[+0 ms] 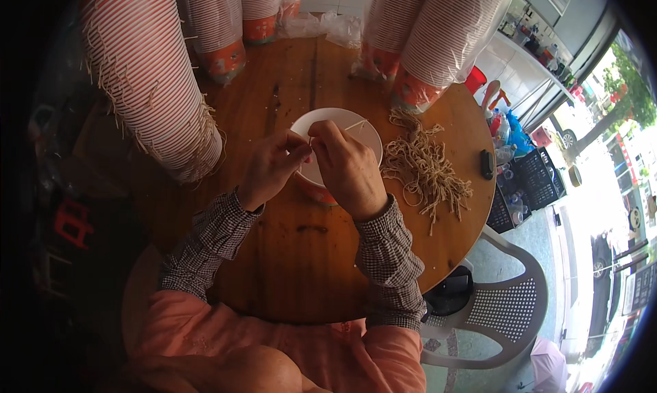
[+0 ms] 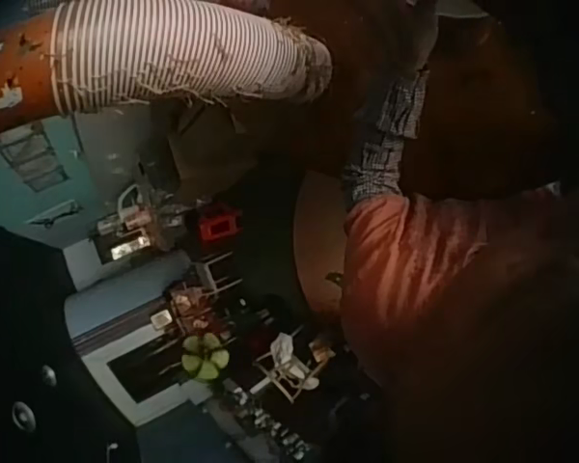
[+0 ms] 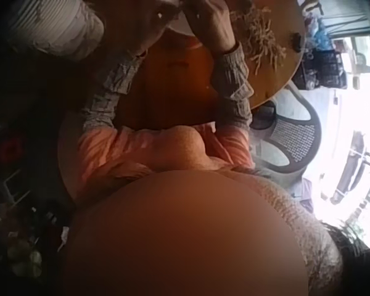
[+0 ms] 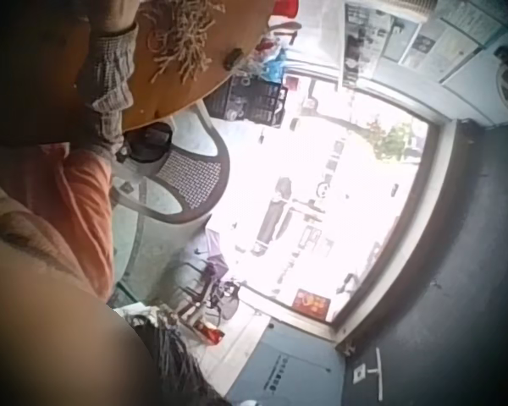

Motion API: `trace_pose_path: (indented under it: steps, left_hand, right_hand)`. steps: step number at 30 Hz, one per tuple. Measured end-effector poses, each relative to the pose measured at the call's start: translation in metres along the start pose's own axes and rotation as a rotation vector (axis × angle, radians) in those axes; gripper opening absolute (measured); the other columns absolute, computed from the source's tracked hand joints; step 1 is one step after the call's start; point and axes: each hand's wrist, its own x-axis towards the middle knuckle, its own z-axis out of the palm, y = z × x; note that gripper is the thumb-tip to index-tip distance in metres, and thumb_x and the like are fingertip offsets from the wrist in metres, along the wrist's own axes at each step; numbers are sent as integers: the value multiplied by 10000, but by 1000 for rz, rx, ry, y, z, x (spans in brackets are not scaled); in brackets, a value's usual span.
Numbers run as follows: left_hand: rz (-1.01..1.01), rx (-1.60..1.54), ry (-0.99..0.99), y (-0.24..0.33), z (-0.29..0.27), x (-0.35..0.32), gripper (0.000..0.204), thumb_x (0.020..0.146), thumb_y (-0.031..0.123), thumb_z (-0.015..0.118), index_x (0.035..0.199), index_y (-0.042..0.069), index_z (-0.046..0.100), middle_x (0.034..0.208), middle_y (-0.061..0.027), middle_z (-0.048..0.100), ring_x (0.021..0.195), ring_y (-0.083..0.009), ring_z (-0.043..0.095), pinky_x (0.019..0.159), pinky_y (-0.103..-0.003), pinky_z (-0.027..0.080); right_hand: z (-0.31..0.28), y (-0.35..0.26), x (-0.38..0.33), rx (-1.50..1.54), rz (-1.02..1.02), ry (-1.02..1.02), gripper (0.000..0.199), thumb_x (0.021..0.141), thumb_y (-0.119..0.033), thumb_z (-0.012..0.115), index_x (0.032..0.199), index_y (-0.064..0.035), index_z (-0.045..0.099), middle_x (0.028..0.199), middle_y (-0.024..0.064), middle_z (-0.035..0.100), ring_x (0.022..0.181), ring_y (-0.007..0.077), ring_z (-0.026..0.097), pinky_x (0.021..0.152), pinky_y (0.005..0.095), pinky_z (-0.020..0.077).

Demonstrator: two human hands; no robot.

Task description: Packing stacks of paper cups into plastic bags and sealing them with rubber bands.

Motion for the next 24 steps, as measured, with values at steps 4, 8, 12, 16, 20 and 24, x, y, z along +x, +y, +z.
trace_pose_path:
  steps: [4, 8, 12, 16, 20, 24]
  left_hand:
    - [33, 116, 1, -3, -5, -3, 101, 846, 98, 652, 863, 3, 621, 776, -66, 658, 717, -132, 626, 637, -278, 485]
    - [247, 350, -54, -3, -7, -9, 44, 827, 73, 644, 831, 47, 609, 746, -51, 637, 730, -193, 619, 764, -322, 458]
    - [379, 615, -29, -4, -6, -18, 67, 803, 61, 647, 821, 73, 584, 741, -43, 625, 751, -219, 619, 858, -350, 423]
    - [405, 576, -60, -12, -10, -15, 91, 793, 63, 654, 837, 81, 576, 770, -46, 635, 768, -227, 623, 902, -378, 400]
    - [303, 696, -181, -19, -9, -18, 131, 784, 88, 675, 876, 82, 582, 802, -45, 646, 820, -230, 627, 977, -410, 366]
    - [414, 813, -59, -20, -2, -21, 222, 769, 156, 716, 942, 86, 596, 854, -35, 649, 867, -212, 623, 1022, -418, 348]
  right_hand:
    - [2, 1, 1, -67, -61, 36, 101, 861, -40, 551, 958, -62, 532, 813, 152, 600, 677, 343, 611, 568, 408, 483]
    - [-5, 25, 6, -217, -59, 195, 103, 839, 0, 517, 937, -32, 518, 831, 132, 578, 695, 328, 589, 561, 407, 475]
    - [-13, 51, 5, -342, -5, 261, 102, 849, -16, 528, 944, -52, 519, 849, 130, 551, 716, 321, 571, 583, 405, 469]
    - [-14, 65, 1, -416, 42, 304, 73, 877, -84, 539, 943, -54, 528, 864, 128, 550, 738, 322, 571, 596, 407, 465]
    - [-21, 76, -4, -364, 95, 293, 119, 910, -148, 530, 965, -47, 561, 896, 136, 548, 760, 324, 577, 627, 414, 471]
    - [-20, 73, -7, -301, 53, 221, 144, 886, -95, 541, 1014, -40, 579, 922, 138, 559, 796, 321, 597, 678, 406, 491]
